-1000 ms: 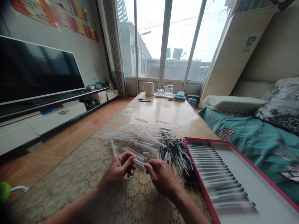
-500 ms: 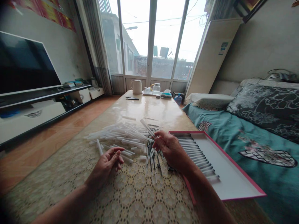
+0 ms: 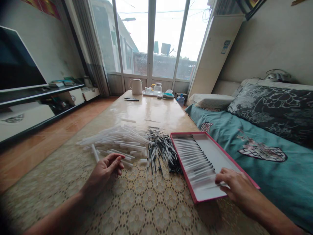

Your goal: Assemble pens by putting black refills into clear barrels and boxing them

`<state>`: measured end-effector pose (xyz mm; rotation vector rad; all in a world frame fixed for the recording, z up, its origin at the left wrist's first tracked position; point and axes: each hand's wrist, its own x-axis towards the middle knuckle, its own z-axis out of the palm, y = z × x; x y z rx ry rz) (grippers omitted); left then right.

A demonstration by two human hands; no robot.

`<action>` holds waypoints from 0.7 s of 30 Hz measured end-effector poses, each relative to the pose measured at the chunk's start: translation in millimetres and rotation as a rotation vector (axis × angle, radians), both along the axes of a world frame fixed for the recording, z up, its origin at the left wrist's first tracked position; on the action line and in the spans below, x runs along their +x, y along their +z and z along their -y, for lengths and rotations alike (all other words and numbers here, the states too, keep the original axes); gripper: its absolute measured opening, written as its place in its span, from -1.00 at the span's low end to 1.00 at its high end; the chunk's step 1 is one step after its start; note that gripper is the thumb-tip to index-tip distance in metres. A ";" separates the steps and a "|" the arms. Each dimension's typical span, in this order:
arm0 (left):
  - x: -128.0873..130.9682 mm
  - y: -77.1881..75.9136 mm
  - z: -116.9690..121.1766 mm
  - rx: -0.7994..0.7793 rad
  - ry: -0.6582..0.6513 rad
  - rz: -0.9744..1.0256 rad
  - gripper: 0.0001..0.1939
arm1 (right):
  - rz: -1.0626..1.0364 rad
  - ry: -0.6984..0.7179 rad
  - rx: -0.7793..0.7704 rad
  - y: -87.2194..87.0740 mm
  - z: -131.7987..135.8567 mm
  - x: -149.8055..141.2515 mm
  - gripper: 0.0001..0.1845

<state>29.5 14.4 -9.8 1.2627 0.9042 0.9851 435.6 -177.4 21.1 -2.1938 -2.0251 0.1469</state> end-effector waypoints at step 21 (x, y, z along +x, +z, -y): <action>1.5 -10.9 2.7 0.053 -0.027 -0.064 -0.75 | 0.004 0.197 0.178 11.9 -88.8 -135.3 -0.79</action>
